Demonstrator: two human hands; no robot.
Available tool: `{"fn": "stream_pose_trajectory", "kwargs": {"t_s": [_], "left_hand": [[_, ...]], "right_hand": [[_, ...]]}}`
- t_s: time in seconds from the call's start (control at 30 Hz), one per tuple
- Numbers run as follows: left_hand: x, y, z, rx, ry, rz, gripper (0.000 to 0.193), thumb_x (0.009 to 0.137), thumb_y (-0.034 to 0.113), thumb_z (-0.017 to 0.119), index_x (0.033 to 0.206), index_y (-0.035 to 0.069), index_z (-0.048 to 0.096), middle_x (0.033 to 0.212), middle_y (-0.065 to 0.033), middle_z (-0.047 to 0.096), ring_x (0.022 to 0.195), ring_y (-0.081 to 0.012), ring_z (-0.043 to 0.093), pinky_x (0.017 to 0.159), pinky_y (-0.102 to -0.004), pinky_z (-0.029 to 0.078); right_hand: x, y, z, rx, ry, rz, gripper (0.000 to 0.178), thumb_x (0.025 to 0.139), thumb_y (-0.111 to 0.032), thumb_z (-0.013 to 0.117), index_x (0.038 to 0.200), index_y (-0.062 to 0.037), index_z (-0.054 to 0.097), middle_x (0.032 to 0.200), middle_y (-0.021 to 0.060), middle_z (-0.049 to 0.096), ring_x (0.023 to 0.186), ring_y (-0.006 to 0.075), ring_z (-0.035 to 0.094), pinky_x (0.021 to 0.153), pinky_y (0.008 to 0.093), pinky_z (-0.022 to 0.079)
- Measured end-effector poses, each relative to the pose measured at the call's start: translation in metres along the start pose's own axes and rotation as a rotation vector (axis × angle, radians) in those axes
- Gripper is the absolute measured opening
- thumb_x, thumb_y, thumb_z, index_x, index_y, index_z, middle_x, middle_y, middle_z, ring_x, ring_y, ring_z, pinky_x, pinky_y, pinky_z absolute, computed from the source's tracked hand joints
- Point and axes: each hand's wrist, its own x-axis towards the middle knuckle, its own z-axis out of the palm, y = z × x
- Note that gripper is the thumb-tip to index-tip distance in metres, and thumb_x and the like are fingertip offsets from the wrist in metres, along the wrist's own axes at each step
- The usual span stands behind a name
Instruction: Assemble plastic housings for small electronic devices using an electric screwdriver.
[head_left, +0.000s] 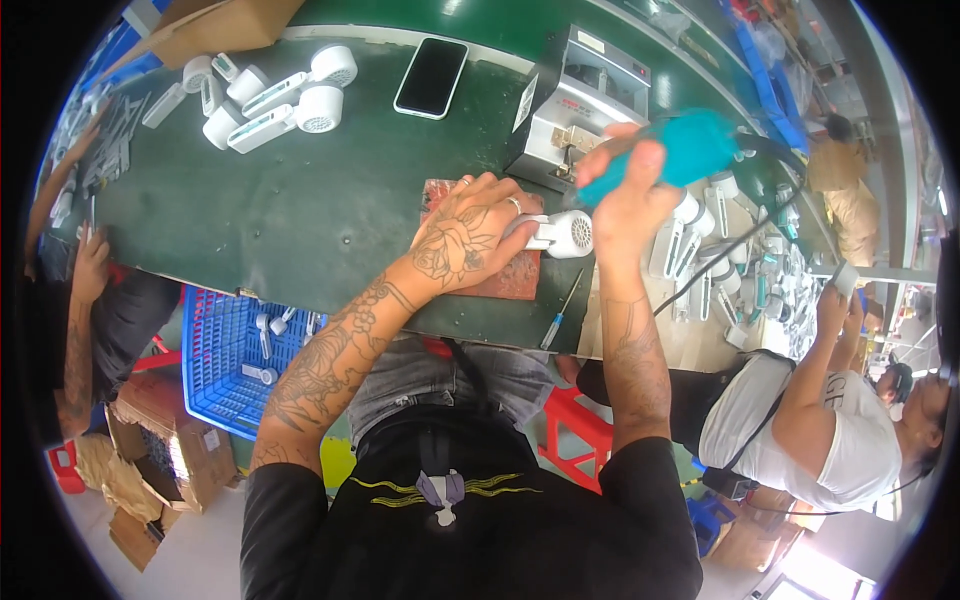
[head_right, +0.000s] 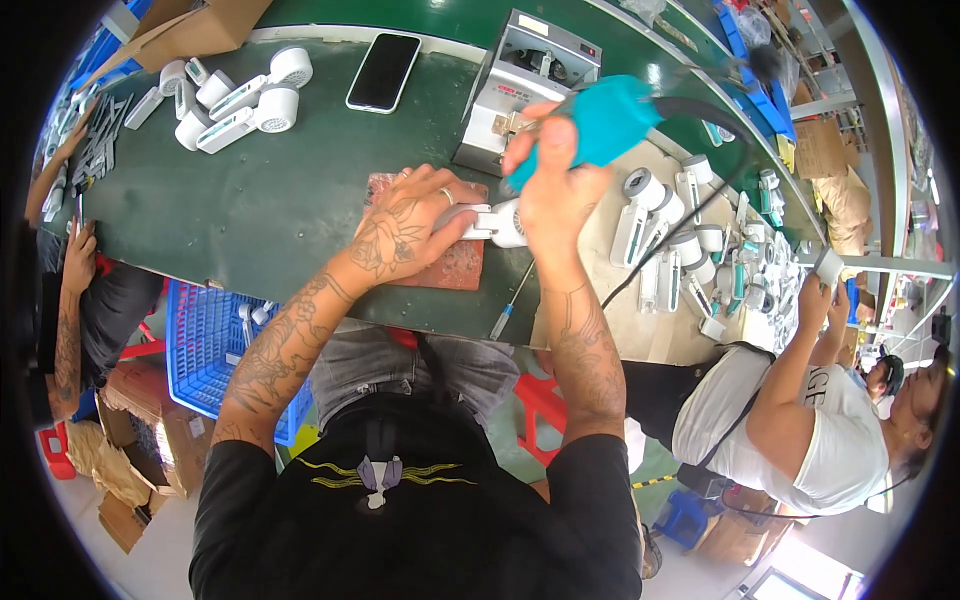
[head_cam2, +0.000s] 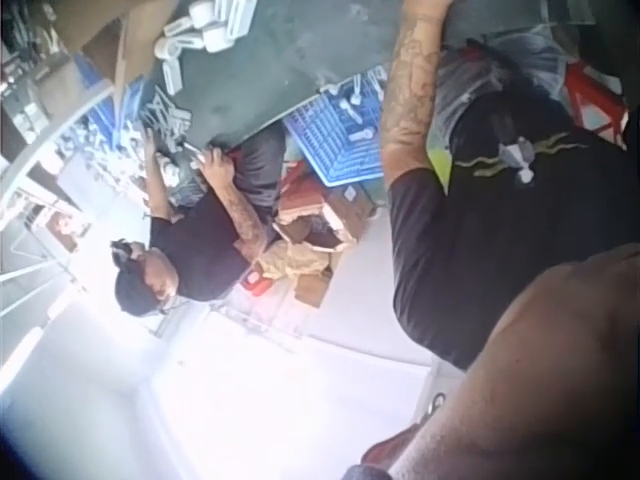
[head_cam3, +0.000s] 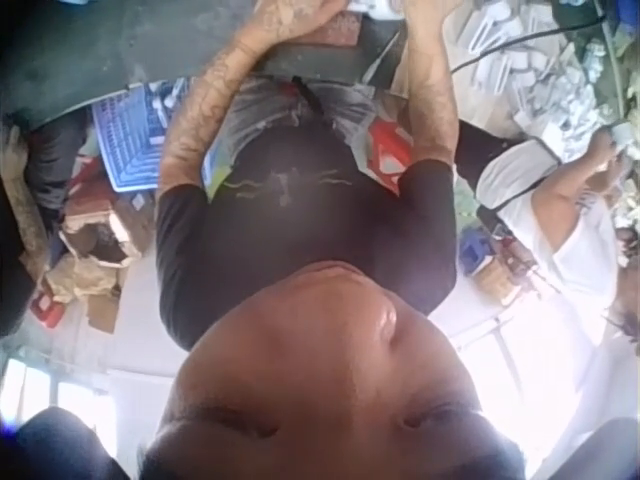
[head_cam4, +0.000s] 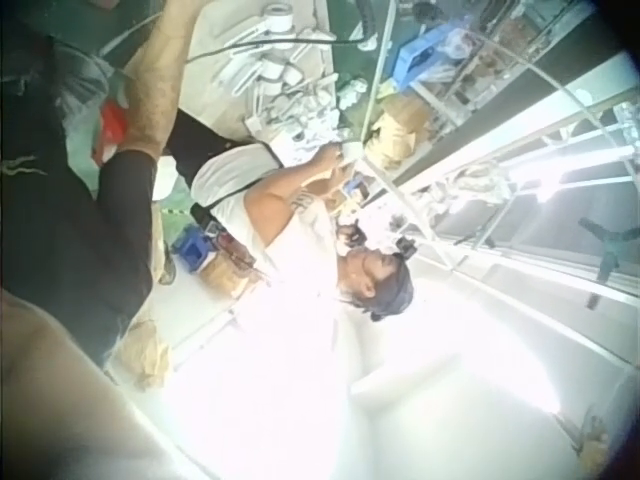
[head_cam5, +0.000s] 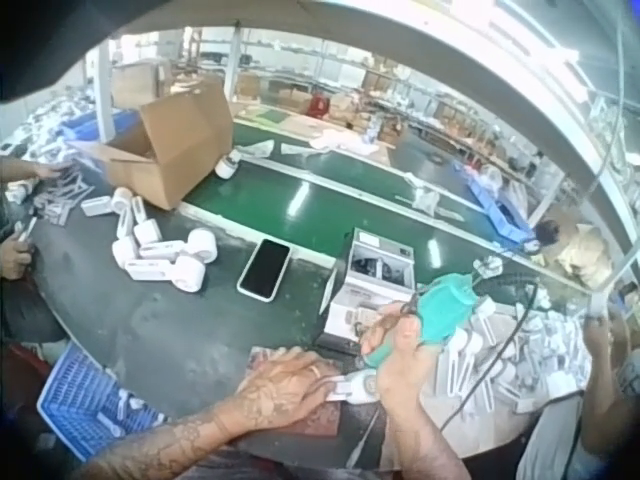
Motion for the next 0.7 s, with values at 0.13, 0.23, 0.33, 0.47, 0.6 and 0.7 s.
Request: {"fn": "stream_pose_trajectory", "kwargs": {"t_s": [0.13,0.23,0.33,0.47,0.6,0.7], "left_hand": [[0.000,0.005,-0.007,0.027,-0.019,-0.023,0.026,0.096,0.023,0.062,0.115,0.008,0.071,0.118,-0.0118,0.065,0.115,-0.0394,0.059,0.110,-0.0493,0.041],[-0.001,-0.001,-0.004,-0.013,-0.033,-0.030,0.027,0.096,0.023,0.062,0.116,0.008,0.071,0.116,-0.0122,0.066,0.112,-0.0397,0.060,0.107,-0.0485,0.043],[-0.001,-0.001,0.001,0.004,0.075,0.044,0.026,0.096,0.027,0.061,0.110,0.008,0.072,0.106,-0.0119,0.064,0.104,-0.0325,0.059,0.099,-0.0450,0.045],[0.001,0.002,-0.003,-0.001,0.021,0.015,0.026,0.095,0.027,0.062,0.109,0.008,0.073,0.106,-0.0110,0.064,0.103,-0.0326,0.059,0.096,-0.0455,0.046],[-0.002,-0.004,-0.001,0.014,0.031,-0.012,0.026,0.095,0.027,0.062,0.110,0.009,0.073,0.105,-0.0100,0.064,0.103,-0.0318,0.059,0.096,-0.0453,0.045],[0.003,0.005,-0.003,-0.004,0.081,0.029,0.026,0.095,0.027,0.062,0.111,0.009,0.073,0.105,-0.0101,0.064,0.102,-0.0323,0.059,0.097,-0.0456,0.045]], "right_hand": [[0.033,0.001,0.003,-0.011,0.132,-0.161,0.041,0.104,-0.037,0.060,0.097,0.0028,0.061,0.068,0.0061,0.059,0.057,0.0151,0.059,0.052,0.0286,0.046],[0.036,0.013,0.007,0.001,0.097,-0.193,0.038,0.104,-0.035,0.061,0.097,0.0025,0.061,0.068,0.0058,0.059,0.057,0.0152,0.059,0.052,0.0285,0.047],[0.033,0.019,0.007,0.014,0.095,-0.149,0.034,0.104,-0.031,0.061,0.095,0.0016,0.060,0.068,0.0059,0.059,0.057,0.0151,0.059,0.052,0.0285,0.047],[0.030,0.018,0.004,-0.069,0.062,-0.155,0.044,0.107,-0.041,0.053,0.097,0.0019,0.057,0.068,0.0085,0.057,0.057,0.0195,0.058,0.053,0.0312,0.046],[0.014,0.000,0.008,-0.048,0.068,0.021,0.050,0.106,-0.046,0.053,0.100,0.0039,0.057,0.066,0.0088,0.055,0.057,0.0205,0.057,0.053,0.0333,0.046],[-0.008,-0.017,-0.006,0.023,0.040,0.017,0.059,0.103,-0.054,0.054,0.101,0.0049,0.058,0.065,0.0088,0.054,0.057,0.0206,0.056,0.053,0.0334,0.046]]}}
